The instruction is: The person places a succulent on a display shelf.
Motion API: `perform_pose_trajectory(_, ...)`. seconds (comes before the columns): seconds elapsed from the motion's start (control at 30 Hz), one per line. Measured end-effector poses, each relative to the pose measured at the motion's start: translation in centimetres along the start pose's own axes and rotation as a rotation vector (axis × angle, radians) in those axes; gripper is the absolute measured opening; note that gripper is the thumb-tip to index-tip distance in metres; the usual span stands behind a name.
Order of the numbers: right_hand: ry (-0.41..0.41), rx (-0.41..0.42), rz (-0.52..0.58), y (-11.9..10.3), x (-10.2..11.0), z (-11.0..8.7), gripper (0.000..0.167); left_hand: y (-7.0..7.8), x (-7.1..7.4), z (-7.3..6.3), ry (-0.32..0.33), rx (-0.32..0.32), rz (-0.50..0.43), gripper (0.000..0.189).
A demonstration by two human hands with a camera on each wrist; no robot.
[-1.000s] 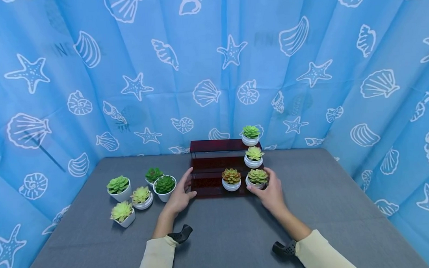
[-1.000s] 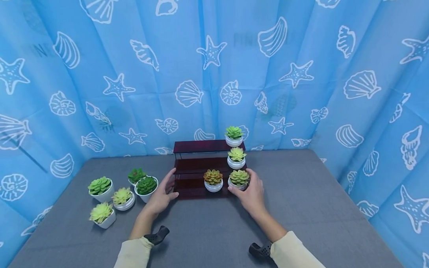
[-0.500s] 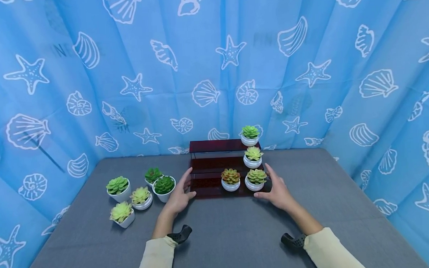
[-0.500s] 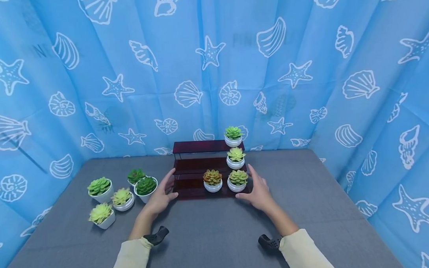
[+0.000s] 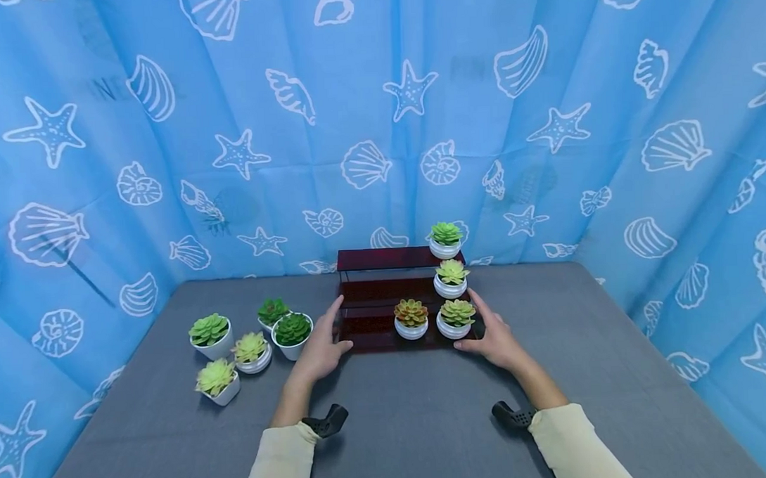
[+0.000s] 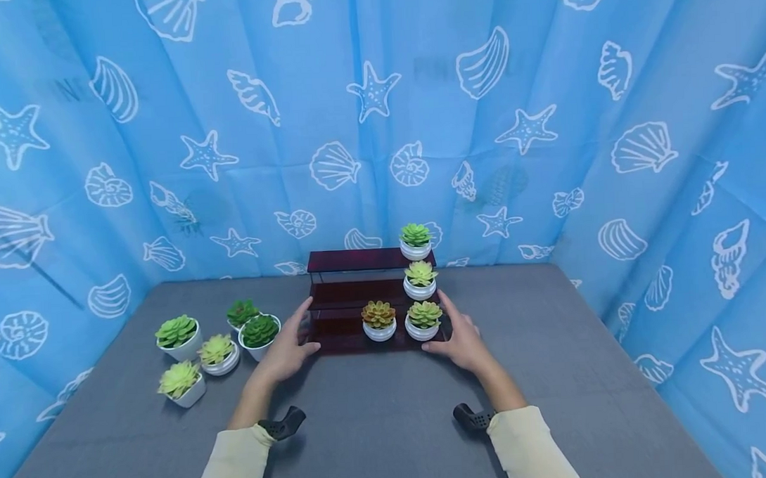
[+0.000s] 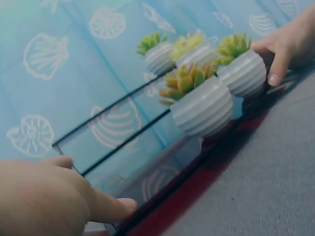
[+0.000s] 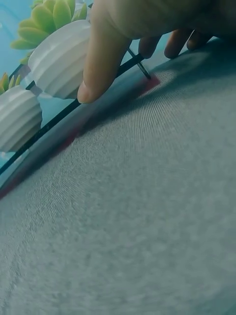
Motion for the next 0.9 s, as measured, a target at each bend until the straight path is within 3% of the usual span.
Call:
perform_pose_trajectory(0.17, -0.002, -0.002, -0.015, 0.1, -0.1, 0.2, 0.107, 1.2, 0.0, -0.9, -0.027, -0.022, 0.115, 0.085)
perform_pose_trajectory(0.5, -0.002, -0.009, -0.016, 0.2, -0.1, -0.2, 0.104, 3.7, 0.7, -2.6, -0.069, -0.066, 0.207, 0.073)
perform_pose_trajectory(0.7, -0.006, -0.014, -0.011, 0.0, -0.3, 0.0, 0.103, 5.8, 3.7, -3.9, 0.052, -0.092, 0.154, 0.064)
perform_pose_trajectory(0.9, -0.007, -0.019, -0.007, 0.0, -0.2, 0.1, 0.103, 6.4, 6.8, -5.2, 0.221, -0.216, 0.177, 0.054)
Point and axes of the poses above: each hand's wrist, its own z-axis towards the middle knuckle, its own x-axis out of the back of the hand, y = z × x, the point moved 8 cm from there along z, towards the middle knuckle, and after that the axes turned 11 degrees about x, right-handed, at the moved point
